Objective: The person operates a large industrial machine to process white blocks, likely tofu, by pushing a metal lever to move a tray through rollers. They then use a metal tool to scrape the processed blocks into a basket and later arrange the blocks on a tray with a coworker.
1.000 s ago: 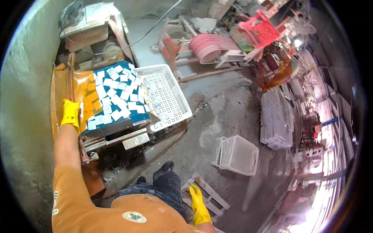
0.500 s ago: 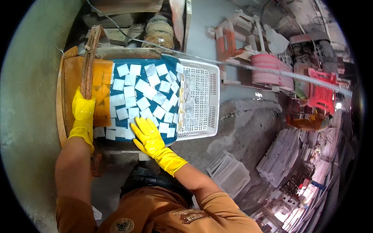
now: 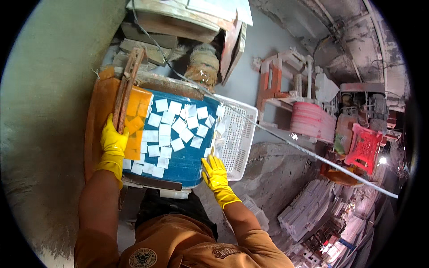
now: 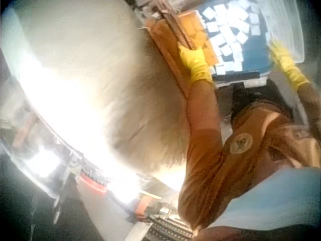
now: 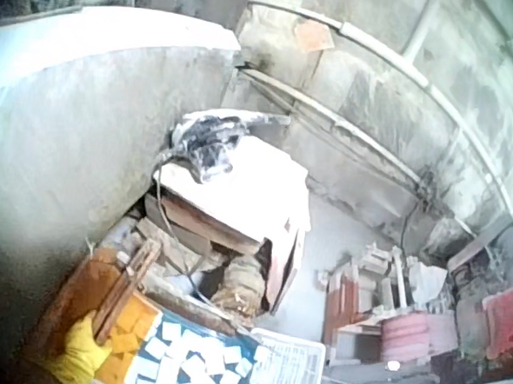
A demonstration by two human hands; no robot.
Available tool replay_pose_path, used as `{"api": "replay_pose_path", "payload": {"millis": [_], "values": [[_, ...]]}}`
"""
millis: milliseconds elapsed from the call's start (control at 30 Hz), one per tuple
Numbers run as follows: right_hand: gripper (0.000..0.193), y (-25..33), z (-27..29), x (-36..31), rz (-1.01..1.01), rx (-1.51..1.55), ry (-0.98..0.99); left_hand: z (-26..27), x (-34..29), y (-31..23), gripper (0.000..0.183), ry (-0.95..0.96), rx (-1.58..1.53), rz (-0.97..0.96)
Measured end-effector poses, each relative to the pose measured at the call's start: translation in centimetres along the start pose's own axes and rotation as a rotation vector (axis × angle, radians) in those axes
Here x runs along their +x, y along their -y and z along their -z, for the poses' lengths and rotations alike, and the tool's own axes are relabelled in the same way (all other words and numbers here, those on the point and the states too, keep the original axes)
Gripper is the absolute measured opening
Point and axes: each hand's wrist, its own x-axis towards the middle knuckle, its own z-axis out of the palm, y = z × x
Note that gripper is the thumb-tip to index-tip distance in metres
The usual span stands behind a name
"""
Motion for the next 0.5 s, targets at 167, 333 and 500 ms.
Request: {"api": "replay_pose_path", "payload": {"millis": [167, 333, 500], "values": [[0.061, -0.5, 1.4, 1.3, -0.112, 0.206, -0.150, 0.1, -0.1, -0.2, 0.081, 0.003, 0.015, 0.021], [0.063, 6.1, 8.2, 13.0, -0.136, 0.566, -0.308, 0.6, -0.3, -0.1, 0.087, 0.019, 0.018, 0.053], [0.057, 11.1, 18.9, 32.2, 0.194, 1.046, -0.573, 3.2, 0.0, -3.3, 0.085, 0.116, 0.053, 0.159]]}}
